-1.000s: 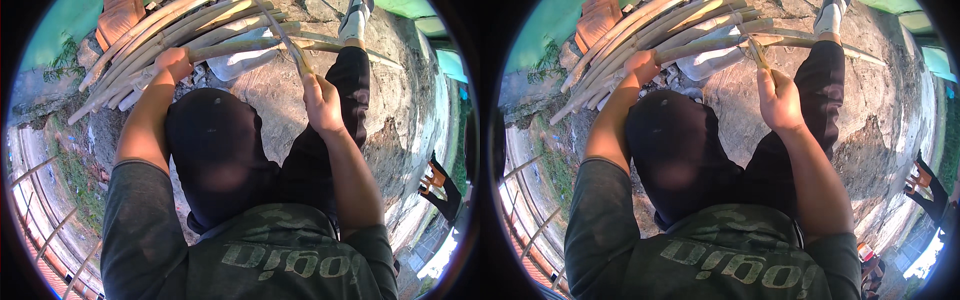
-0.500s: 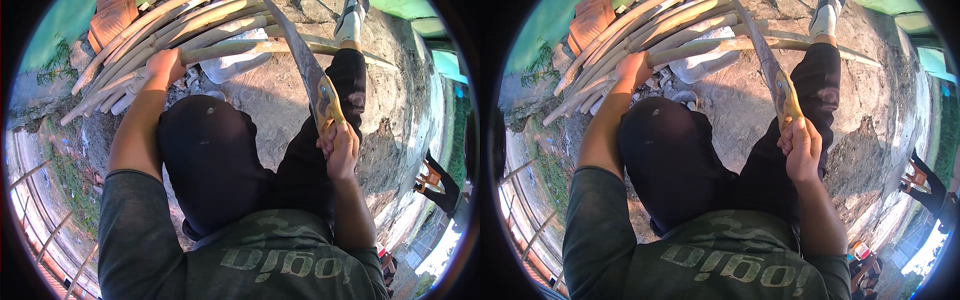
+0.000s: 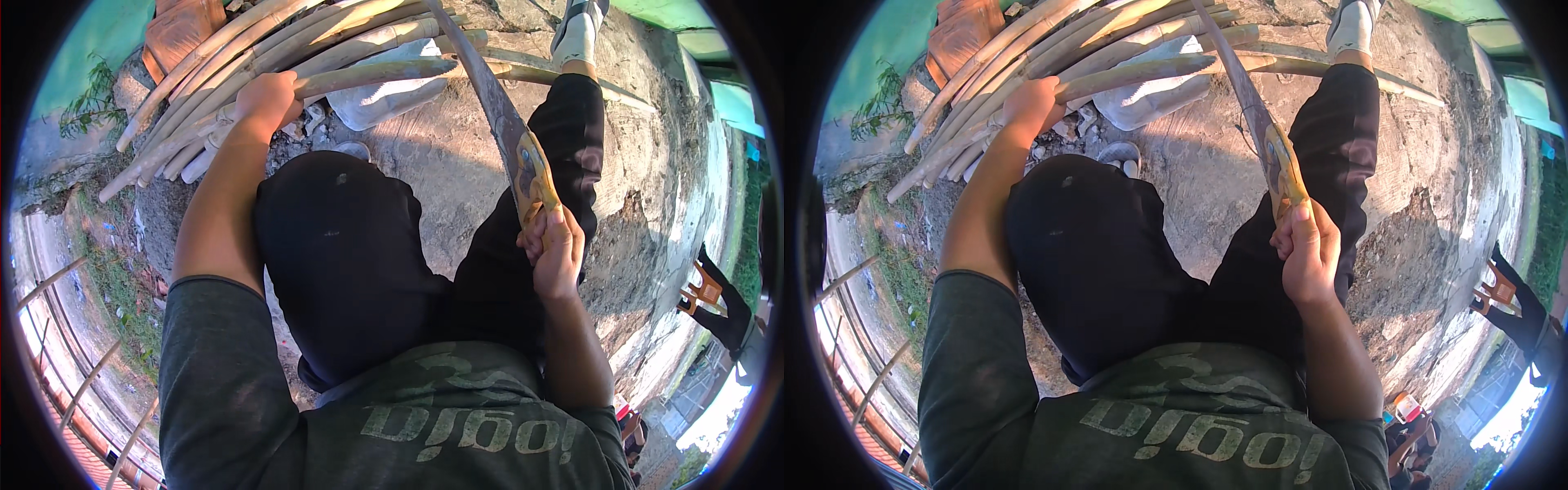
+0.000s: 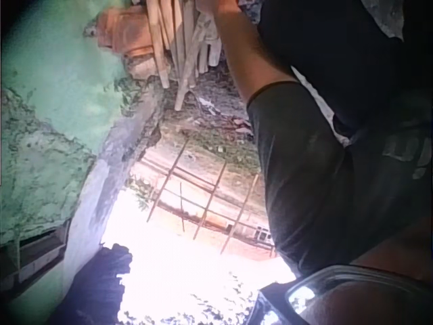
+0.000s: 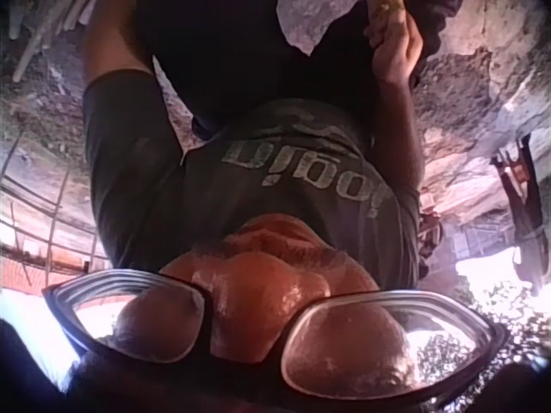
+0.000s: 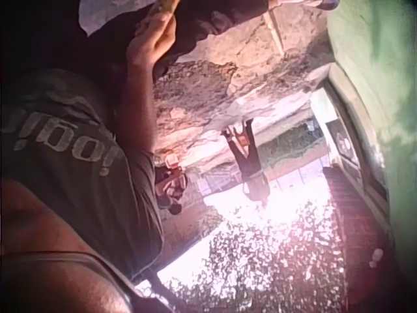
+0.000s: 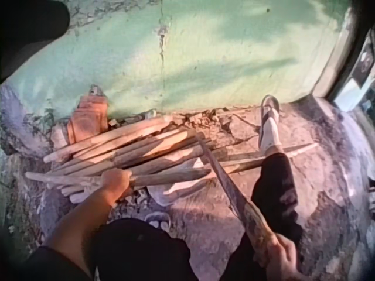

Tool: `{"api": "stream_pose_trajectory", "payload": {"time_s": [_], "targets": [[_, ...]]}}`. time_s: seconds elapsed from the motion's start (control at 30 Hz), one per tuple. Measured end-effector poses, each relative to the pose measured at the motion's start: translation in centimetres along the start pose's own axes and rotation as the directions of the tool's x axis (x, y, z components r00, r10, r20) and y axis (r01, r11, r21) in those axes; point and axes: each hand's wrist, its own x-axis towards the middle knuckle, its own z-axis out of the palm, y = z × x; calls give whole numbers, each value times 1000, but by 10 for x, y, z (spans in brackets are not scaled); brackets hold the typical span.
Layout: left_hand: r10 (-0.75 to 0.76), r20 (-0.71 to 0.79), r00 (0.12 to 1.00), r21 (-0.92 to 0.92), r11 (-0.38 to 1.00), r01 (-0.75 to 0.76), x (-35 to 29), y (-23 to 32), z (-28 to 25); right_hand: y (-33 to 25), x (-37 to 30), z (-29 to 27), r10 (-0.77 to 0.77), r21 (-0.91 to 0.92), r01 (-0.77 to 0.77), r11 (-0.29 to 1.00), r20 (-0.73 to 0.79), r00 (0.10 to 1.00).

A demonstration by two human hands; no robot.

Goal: The recorder is using a hand saw to cut a thin piece of wood or bamboo.

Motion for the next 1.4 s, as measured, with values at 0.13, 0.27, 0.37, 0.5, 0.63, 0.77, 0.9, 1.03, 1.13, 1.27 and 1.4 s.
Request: {"api": "stream_pose_trajectory", "payload": {"time_s": [0.13,0.27,0.37,0.5,0.63,0.77,0.9,1.03,1.13,1.27,1.4], "targets": [[3,-3,1000,-10,1000,-3,-1,1,-2,0,-2,0,-1,9,1,1000,-7,1000],[-19,11,1000,18,1000,19,-1,4,-5,-2,-6,-2,15,11,-15,1000,7,1000],[-23,18,1000,11,1000,23,-1,2,-3,-5,-10,-3,30,-4,-30,1000,9,1000],[-45,26,999,-4,999,45,-1,2,-4,-8,-9,-4,64,-66,-62,996,25,998],[-30,14,999,-5,1000,30,0,4,0,-9,24,10,58,-41,-56,998,51,997],[9,9,1000,19,1000,-10,8,-2,6,0,63,22,35,-71,-31,997,55,998],[29,-3,1000,2,1000,-29,9,-13,5,-14,11,0,74,-50,-72,996,43,996],[-30,69,997,-7,1000,31,-1,-2,-9,1,8,6,6,-94,-3,996,28,1000],[-24,59,998,31,999,22,2,8,-5,12,73,32,-30,-133,38,990,64,997],[-39,96,995,24,999,37,10,6,2,10,76,25,31,-57,-30,998,20,999],[-24,110,994,35,999,20,3,-3,-13,-3,-9,-5,59,-243,-55,969,12,998]]}}
